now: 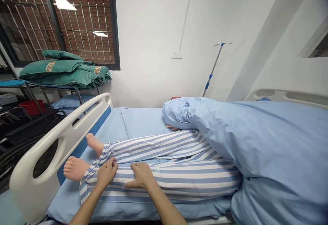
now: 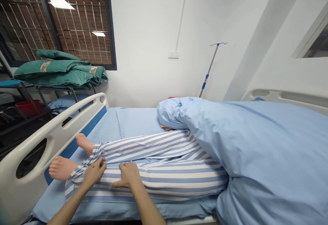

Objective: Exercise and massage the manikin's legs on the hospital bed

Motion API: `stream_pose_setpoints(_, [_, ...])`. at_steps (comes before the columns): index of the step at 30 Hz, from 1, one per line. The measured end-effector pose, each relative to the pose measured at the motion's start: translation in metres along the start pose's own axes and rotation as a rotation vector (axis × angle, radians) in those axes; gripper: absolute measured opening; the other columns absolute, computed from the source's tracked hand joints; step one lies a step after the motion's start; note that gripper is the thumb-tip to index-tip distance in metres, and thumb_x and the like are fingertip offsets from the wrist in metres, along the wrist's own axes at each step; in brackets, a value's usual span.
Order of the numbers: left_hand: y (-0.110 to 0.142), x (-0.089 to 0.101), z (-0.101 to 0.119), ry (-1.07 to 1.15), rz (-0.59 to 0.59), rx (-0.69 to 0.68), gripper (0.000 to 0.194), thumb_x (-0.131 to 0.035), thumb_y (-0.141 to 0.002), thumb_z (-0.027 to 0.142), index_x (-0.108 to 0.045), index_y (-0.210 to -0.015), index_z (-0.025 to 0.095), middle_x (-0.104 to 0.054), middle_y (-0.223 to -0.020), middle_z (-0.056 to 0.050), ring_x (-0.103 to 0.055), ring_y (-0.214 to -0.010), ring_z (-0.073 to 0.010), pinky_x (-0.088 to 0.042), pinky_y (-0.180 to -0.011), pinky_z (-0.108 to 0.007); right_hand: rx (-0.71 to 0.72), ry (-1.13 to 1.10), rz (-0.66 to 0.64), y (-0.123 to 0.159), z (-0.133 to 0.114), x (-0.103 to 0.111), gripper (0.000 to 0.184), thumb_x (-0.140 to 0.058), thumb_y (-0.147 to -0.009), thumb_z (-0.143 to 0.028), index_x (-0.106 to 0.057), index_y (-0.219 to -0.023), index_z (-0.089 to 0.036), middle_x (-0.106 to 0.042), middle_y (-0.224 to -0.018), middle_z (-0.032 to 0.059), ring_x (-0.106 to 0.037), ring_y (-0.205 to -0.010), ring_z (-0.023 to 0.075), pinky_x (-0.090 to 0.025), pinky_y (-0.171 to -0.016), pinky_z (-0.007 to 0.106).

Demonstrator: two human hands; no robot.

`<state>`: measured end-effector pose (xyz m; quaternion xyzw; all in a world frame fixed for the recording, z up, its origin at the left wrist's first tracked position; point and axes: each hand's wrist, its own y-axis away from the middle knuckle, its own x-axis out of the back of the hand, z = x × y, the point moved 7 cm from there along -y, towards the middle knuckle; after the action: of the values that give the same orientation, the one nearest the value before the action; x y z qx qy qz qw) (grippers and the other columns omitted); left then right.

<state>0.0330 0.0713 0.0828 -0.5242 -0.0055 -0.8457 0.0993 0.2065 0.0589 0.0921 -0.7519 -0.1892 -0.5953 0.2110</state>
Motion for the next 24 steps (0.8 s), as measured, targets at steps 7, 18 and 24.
stream_pose_setpoints(7, [0.011, -0.009, 0.011, -0.293, -0.036, -0.114, 0.03, -0.032, -0.083, 0.03, -0.06, -0.09, 0.02, -0.066, -0.088, -0.008, -0.06, -0.082, -0.0212, -0.038, -0.068, -0.028, 0.014, 0.023, -0.009, 0.001, -0.002, 0.0, 0.065, -0.055, -0.058, -0.068, -0.055, -0.1, -0.019, -0.064, -0.091, 0.0096, -0.059, -0.084, 0.0275, -0.043, -0.075, 0.039])
stream_pose_setpoints(18, [0.014, -0.011, 0.014, -0.377, -0.068, -0.201, 0.035, -0.028, -0.083, 0.024, -0.061, -0.093, 0.017, -0.065, -0.09, -0.012, -0.058, -0.085, -0.0237, -0.039, -0.07, -0.031, -0.017, 0.016, -0.025, 0.003, -0.004, 0.002, 0.062, -0.059, -0.058, -0.062, -0.055, -0.103, -0.02, -0.064, -0.092, 0.0092, -0.059, -0.086, 0.0273, -0.042, -0.076, 0.038])
stream_pose_setpoints(24, [0.01, -0.009, 0.007, -0.228, -0.1, -0.109, 0.031, -0.03, -0.083, 0.03, -0.059, -0.09, 0.02, -0.065, -0.087, -0.007, -0.059, -0.085, -0.0214, -0.038, -0.07, -0.029, -0.016, 0.017, -0.021, 0.004, -0.005, 0.006, 0.064, -0.056, -0.058, -0.067, -0.055, -0.102, -0.02, -0.064, -0.092, 0.0095, -0.059, -0.085, 0.0277, -0.042, -0.075, 0.037])
